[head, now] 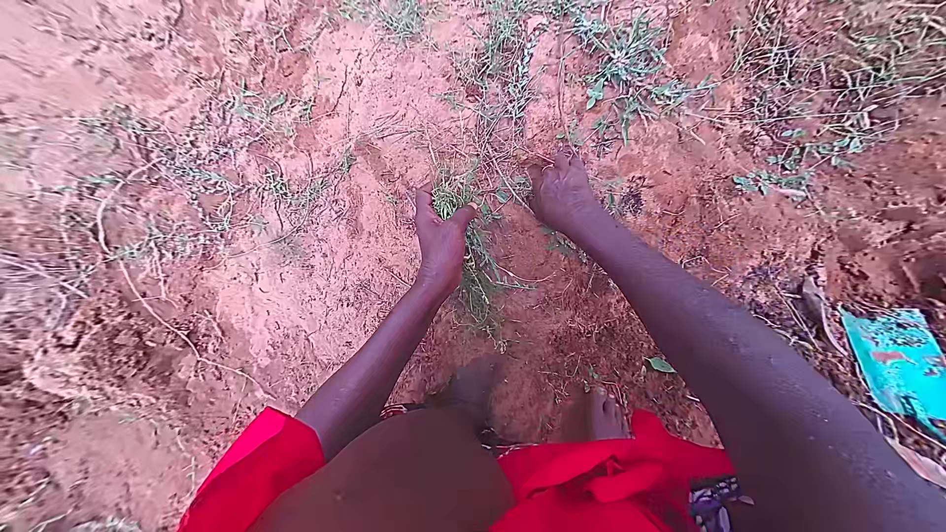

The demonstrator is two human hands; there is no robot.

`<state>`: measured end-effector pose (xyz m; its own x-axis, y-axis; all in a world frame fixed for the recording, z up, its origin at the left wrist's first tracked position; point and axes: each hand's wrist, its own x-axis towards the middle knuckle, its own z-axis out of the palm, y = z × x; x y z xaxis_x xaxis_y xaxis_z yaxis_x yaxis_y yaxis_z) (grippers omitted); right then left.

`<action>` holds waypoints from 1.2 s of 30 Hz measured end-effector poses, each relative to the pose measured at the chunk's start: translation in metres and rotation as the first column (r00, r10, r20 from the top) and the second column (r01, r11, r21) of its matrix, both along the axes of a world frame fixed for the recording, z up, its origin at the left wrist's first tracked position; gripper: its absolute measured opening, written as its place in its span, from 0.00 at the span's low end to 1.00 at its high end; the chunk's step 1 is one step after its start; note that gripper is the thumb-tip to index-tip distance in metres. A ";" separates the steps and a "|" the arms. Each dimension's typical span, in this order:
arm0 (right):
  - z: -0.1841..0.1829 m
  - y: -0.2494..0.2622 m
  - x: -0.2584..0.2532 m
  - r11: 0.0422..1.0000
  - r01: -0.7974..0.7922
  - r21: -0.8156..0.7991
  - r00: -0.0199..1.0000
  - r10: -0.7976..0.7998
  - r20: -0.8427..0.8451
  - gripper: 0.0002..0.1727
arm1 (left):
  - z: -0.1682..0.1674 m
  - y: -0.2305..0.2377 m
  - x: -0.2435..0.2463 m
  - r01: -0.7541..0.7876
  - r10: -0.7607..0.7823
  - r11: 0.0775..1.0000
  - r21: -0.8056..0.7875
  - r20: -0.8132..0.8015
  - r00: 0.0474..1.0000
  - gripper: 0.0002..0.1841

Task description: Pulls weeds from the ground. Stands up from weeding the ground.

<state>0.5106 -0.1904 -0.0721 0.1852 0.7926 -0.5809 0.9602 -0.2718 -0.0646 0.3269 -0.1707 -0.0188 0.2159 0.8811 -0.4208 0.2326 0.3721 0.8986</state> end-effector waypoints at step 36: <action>0.098 -0.233 0.136 0.865 0.498 -0.064 0.861 -0.502 -0.083 0.16 | -0.004 -0.030 0.003 0.081 -0.079 0.995 -0.062 0.031 0.996 0.27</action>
